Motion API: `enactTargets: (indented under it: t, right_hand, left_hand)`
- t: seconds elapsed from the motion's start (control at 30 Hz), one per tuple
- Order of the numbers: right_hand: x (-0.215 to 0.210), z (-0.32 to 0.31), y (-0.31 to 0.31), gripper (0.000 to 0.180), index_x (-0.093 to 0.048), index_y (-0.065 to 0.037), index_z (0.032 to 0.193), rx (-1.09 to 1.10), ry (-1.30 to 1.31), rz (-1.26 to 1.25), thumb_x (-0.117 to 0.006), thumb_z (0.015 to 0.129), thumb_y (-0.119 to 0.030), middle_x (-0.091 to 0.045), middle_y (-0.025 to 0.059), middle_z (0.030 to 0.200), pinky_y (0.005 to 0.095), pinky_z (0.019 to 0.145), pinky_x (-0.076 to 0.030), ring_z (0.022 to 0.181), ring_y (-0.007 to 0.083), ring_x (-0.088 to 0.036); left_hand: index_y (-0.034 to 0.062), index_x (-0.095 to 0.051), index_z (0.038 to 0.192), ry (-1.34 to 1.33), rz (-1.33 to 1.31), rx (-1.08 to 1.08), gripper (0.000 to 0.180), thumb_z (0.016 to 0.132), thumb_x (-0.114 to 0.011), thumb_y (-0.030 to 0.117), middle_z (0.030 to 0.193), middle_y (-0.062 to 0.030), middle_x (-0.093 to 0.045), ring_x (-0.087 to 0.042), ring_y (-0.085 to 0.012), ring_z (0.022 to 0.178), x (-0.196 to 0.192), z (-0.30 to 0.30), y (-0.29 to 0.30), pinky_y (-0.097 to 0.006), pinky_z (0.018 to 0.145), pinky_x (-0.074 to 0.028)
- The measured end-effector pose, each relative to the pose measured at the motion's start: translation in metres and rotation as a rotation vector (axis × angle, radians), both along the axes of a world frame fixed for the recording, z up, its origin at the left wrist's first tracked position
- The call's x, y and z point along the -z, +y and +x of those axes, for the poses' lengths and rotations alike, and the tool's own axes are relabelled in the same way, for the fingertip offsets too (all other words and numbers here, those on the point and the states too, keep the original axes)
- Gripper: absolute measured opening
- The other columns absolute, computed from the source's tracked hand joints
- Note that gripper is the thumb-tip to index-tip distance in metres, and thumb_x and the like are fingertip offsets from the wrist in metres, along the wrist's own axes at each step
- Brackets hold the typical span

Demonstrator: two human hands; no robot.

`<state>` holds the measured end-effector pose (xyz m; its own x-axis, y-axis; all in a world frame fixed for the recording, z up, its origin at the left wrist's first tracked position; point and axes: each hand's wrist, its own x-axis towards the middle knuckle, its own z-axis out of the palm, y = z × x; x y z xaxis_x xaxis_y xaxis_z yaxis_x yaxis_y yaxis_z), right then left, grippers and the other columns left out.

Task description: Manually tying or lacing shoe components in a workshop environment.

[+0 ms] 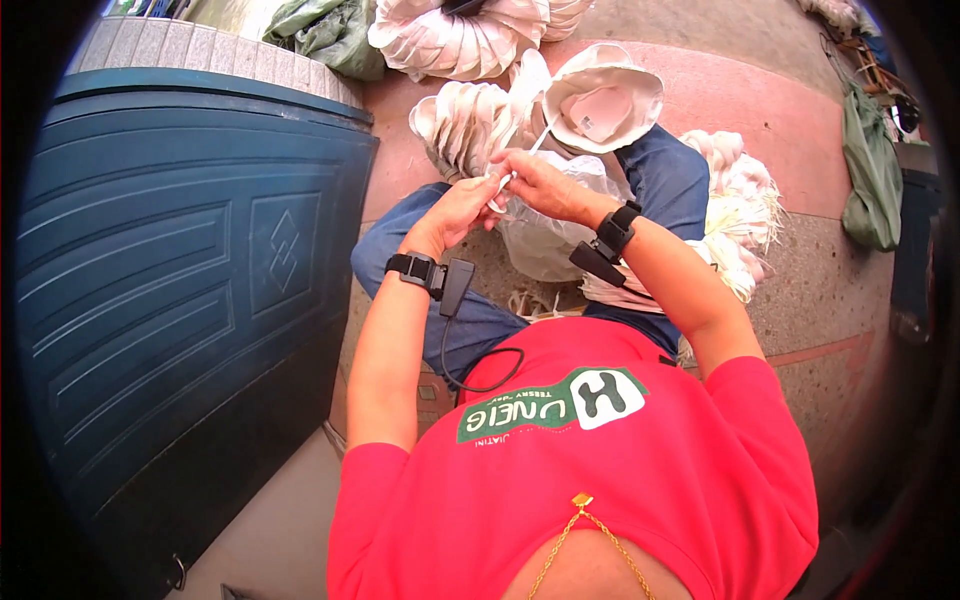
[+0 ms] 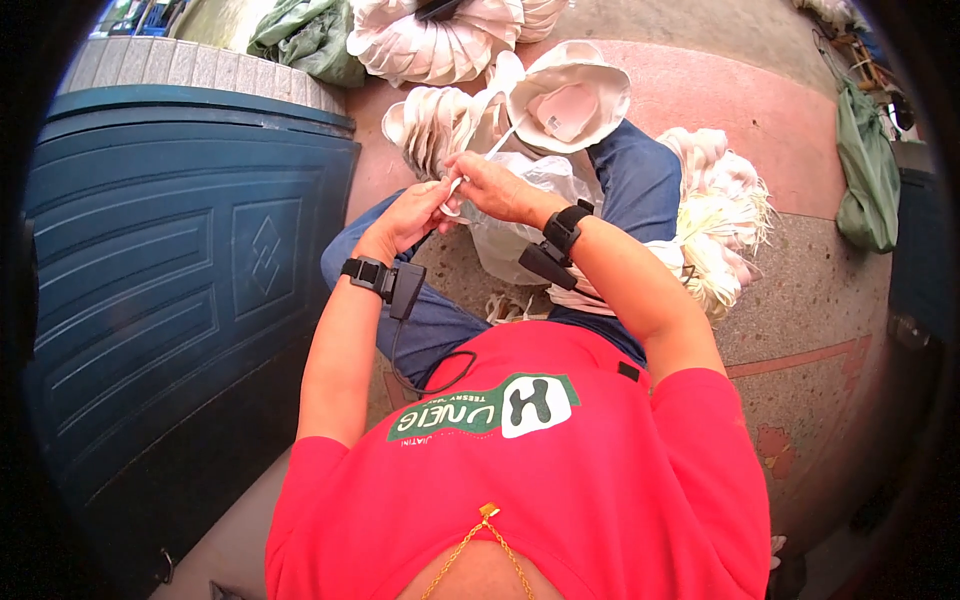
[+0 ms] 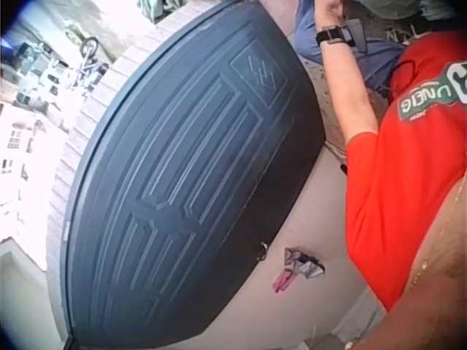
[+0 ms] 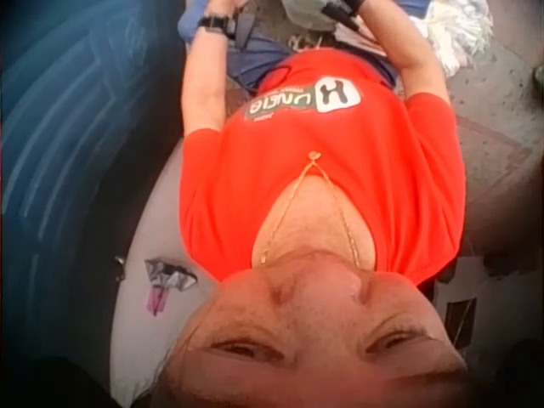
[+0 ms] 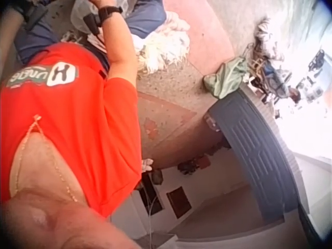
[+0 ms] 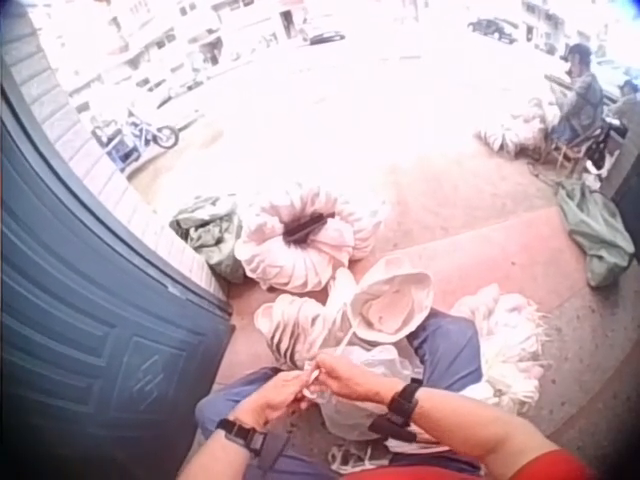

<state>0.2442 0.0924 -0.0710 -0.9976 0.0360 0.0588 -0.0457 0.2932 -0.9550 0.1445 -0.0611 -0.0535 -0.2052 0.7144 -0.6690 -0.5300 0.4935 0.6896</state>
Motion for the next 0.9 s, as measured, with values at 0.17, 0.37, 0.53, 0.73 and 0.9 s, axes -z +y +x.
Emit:
enactTargets:
  t: [0.17, 0.37, 0.53, 0.73, 0.9]
  right_hand:
    - [-0.004, -0.006, 0.0, 0.015, -0.051, -0.001, 0.092, -0.066, -0.157, -0.237, -0.045, 0.082, -0.01, -0.057, 0.0114, 0.08, 0.0305, 0.07, -0.043, 0.078, 0.0188, -0.056]
    - [-0.001, -0.01, 0.006, 0.016, -0.043, -0.002, 0.091, 0.041, -0.29, -0.38, -0.048, 0.082, -0.014, -0.054, 0.0073, 0.072, 0.0263, 0.059, -0.042, 0.064, 0.0122, -0.051]
    - [-0.006, -0.01, 0.012, 0.018, -0.044, -0.001, 0.089, 0.045, -0.109, -0.281, -0.05, 0.081, -0.015, -0.053, 0.0056, 0.068, 0.0275, 0.057, -0.042, 0.061, 0.0132, -0.051]
    - [-0.01, -0.003, 0.007, 0.021, -0.057, -0.005, 0.092, 0.04, -0.05, -0.051, -0.057, 0.079, -0.021, -0.058, 0.0142, 0.071, 0.0314, 0.063, -0.044, 0.066, 0.0223, -0.057]
    - [-0.01, -0.005, 0.005, 0.026, -0.059, -0.005, 0.093, 0.035, -0.049, 0.026, -0.061, 0.076, -0.025, -0.058, 0.0136, 0.071, 0.0323, 0.063, -0.044, 0.065, 0.0228, -0.056]
  left_hand:
    - [0.005, -0.053, 0.089, -0.045, 0.058, -0.029, 0.028, 0.089, -0.044, 0.032, 0.076, 0.0001, -0.052, -0.048, -0.0091, 0.061, -0.003, 0.002, 0.003, -0.021, 0.054, -0.04]
    - [0.0018, -0.055, 0.092, 0.364, 0.042, -0.144, 0.019, 0.087, -0.05, 0.019, 0.082, -0.0014, -0.057, -0.047, -0.0065, 0.062, -0.01, 0.015, 0.004, -0.02, 0.06, -0.04]
    - [0.0027, -0.056, 0.09, 0.183, 0.125, -0.291, 0.02, 0.087, -0.049, 0.021, 0.079, -0.0006, -0.057, -0.046, -0.0065, 0.064, -0.011, 0.013, 0.002, -0.019, 0.061, -0.039]
    - [0.0038, -0.056, 0.089, 0.174, 0.121, -0.321, 0.019, 0.086, -0.05, 0.022, 0.078, -0.0001, -0.056, -0.046, -0.0064, 0.064, -0.01, 0.01, 0.004, -0.019, 0.062, -0.039]
    - [0.0011, -0.056, 0.096, 0.309, 0.124, -0.176, 0.02, 0.086, -0.051, 0.018, 0.076, -0.0007, -0.055, -0.046, -0.0071, 0.064, -0.014, 0.008, 0.002, -0.019, 0.062, -0.039]
